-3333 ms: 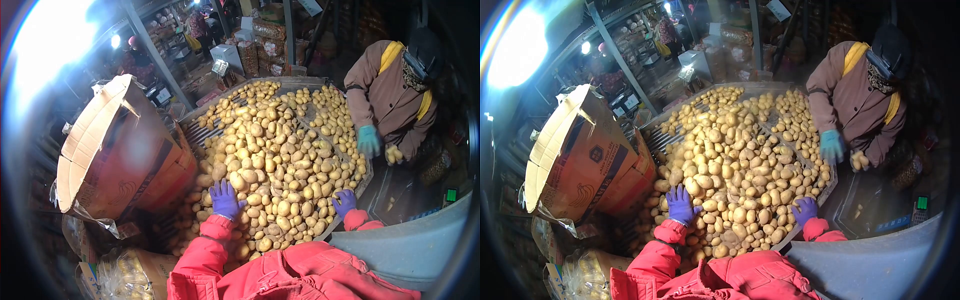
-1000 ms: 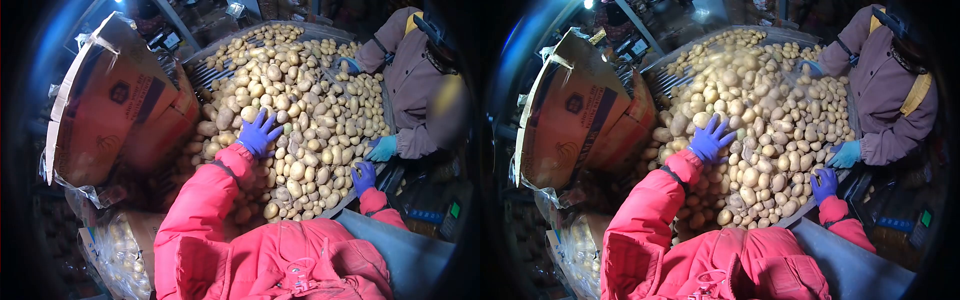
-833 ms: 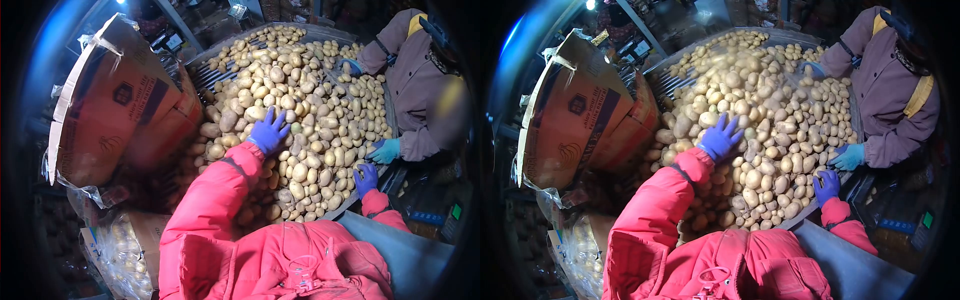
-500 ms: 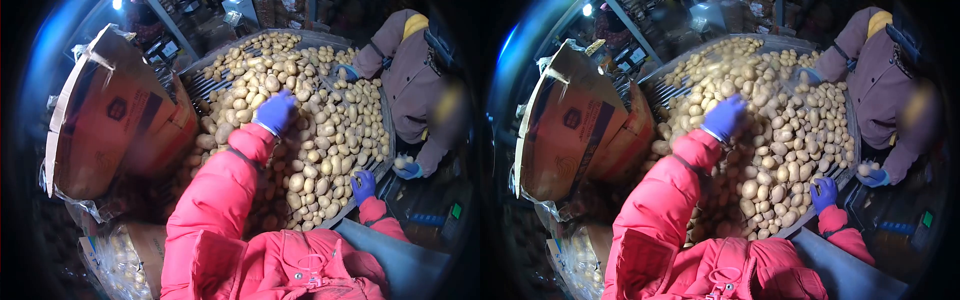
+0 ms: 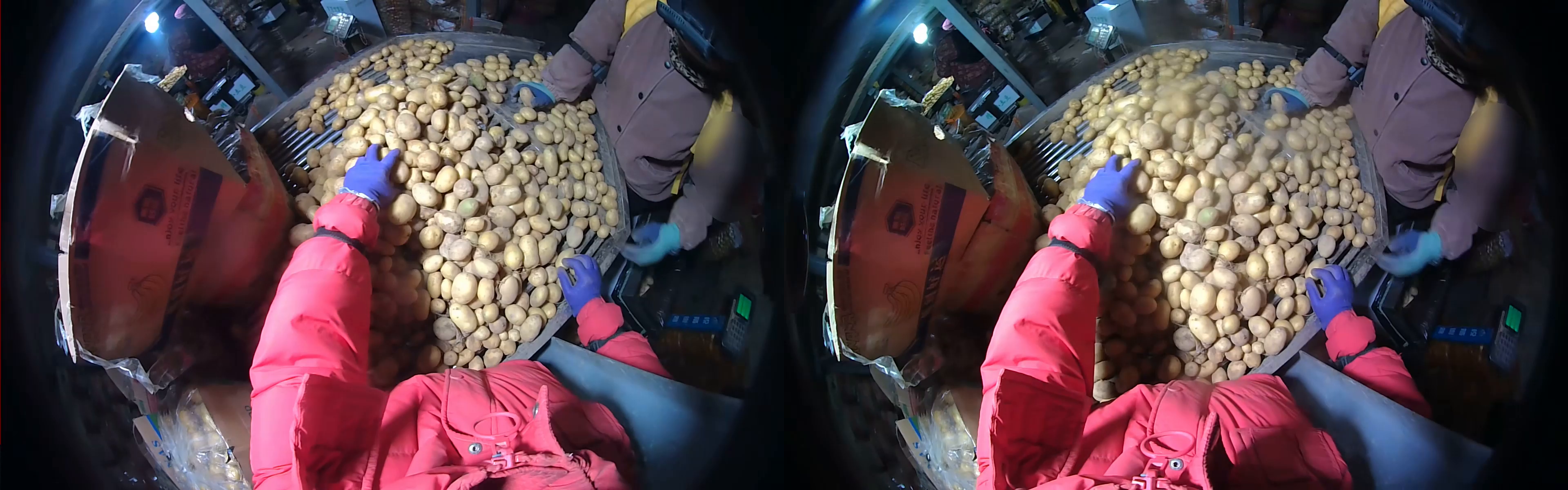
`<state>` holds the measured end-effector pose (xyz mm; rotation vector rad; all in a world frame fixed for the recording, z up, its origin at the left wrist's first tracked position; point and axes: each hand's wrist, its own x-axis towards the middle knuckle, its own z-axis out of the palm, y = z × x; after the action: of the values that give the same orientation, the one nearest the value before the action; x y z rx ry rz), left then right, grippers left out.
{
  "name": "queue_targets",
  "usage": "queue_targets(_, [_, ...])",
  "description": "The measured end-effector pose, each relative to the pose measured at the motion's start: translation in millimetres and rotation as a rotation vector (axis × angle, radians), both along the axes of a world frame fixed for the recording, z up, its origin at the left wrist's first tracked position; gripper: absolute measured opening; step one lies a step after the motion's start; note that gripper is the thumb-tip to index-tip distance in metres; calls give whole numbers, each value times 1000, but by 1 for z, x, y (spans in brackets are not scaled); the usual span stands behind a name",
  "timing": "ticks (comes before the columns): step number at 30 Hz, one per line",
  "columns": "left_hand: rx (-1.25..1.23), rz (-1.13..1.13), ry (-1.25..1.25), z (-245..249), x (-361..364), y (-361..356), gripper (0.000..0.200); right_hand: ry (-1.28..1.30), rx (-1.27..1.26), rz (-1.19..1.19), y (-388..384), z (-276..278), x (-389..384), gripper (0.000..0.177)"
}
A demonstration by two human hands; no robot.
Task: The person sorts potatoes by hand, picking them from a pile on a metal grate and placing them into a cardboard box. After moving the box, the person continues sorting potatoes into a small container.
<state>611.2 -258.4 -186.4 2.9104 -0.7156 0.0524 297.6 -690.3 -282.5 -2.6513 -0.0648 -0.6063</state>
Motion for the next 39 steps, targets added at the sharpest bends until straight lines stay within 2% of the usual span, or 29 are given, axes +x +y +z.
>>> queue_targets(3, [-73,19,42,4,-1,1,70,-10,16,5,1,1,0,25])
queue_targets(8, [126,203,226,18,-11,-15,74,-4,2,1,1,1,0,25])
queue_targets(15, [277,244,210,29,-33,-35,61,0,4,-5,1,3,0,24])
queue_targets(19, [281,371,219,24,-33,-41,54,-16,-2,-4,0,2,1,23])
queue_targets(22, [264,468,259,38,-43,-45,53,-21,4,-10,0,2,1,23])
queue_targets(26, [327,336,213,23,-43,-32,48,-30,10,-13,0,2,2,23])
queue_targets(29, [203,223,189,18,-44,-14,42,-19,10,-21,1,3,1,23])
queue_targets(33, [100,40,113,4,-43,15,44,-23,14,-16,0,1,1,23])
queue_targets(34, [-41,42,22,2,-50,21,44,-22,15,-17,-1,0,1,23])
queue_targets(37, [-294,124,17,21,-66,22,46,-24,8,-24,2,3,2,23])
queue_targets(39, [-633,213,86,24,-74,21,46,-17,0,-29,2,3,1,23])
